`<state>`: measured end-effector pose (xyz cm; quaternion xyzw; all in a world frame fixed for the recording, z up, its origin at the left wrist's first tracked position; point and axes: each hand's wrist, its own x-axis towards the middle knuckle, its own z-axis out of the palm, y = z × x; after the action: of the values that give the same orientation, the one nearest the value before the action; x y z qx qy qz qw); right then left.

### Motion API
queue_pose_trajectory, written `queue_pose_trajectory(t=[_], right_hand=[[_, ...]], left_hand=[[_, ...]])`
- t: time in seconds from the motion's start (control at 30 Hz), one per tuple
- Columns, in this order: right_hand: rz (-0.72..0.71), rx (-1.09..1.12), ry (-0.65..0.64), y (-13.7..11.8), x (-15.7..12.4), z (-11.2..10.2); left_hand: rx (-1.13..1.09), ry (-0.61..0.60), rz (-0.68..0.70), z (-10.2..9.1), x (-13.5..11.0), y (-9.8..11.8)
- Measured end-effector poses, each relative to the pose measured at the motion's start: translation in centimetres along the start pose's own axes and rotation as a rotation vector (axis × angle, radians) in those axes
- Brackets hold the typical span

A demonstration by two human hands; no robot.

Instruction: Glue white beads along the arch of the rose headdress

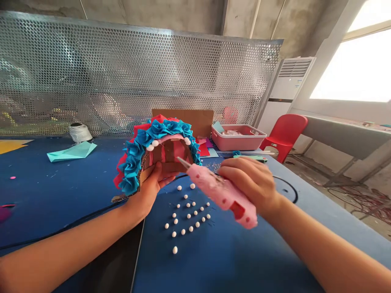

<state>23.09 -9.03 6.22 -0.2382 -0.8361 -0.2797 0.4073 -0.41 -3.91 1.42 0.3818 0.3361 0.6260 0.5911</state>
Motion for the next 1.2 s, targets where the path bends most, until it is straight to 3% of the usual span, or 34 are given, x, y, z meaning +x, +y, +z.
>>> queue_pose_trajectory(t=[0.07,0.13,0.3,0.37,0.43,0.53,0.63,0.77,0.9,1.07,1.2], right_hand=[[-0.074,-0.016,-0.006,2.4,-0.5,-0.4],[-0.043,-0.115,-0.059,4.9,-1.6,-0.6],[0.093,-0.008,-0.620,8.9,-5.7,-1.0],[0.107,0.071,-0.739,9.5,-6.9,-1.4],[0.105,0.103,-0.750,9.7,-7.3,-1.8],[0.109,0.049,-0.595,8.9,-6.1,-1.7],[0.163,0.095,-0.496,6.1,-3.6,-0.1],[0.223,0.264,-0.651,1.5,-0.5,3.5],[0.317,0.284,-0.708,-1.1,1.3,6.2],[0.321,0.306,-0.793,-1.9,2.2,7.1],[0.320,0.342,-0.709,-2.0,1.8,7.0]], left_hand=[[0.030,0.030,0.061,-0.1,0.1,0.2],[0.040,0.087,0.079,-0.1,0.2,0.4],[-0.003,0.164,0.039,0.2,0.3,1.0],[-0.005,0.173,0.026,0.3,0.3,1.1],[-0.004,0.169,0.023,0.3,0.3,1.1],[-0.001,0.152,0.042,0.2,0.4,0.9],[0.011,0.138,0.065,0.1,0.3,0.7],[0.021,0.148,0.090,0.0,0.3,0.8],[0.023,0.149,0.095,-0.1,0.3,0.7],[0.019,0.138,0.108,-0.3,0.3,0.6],[0.022,0.131,0.110,-0.3,0.3,0.6]])
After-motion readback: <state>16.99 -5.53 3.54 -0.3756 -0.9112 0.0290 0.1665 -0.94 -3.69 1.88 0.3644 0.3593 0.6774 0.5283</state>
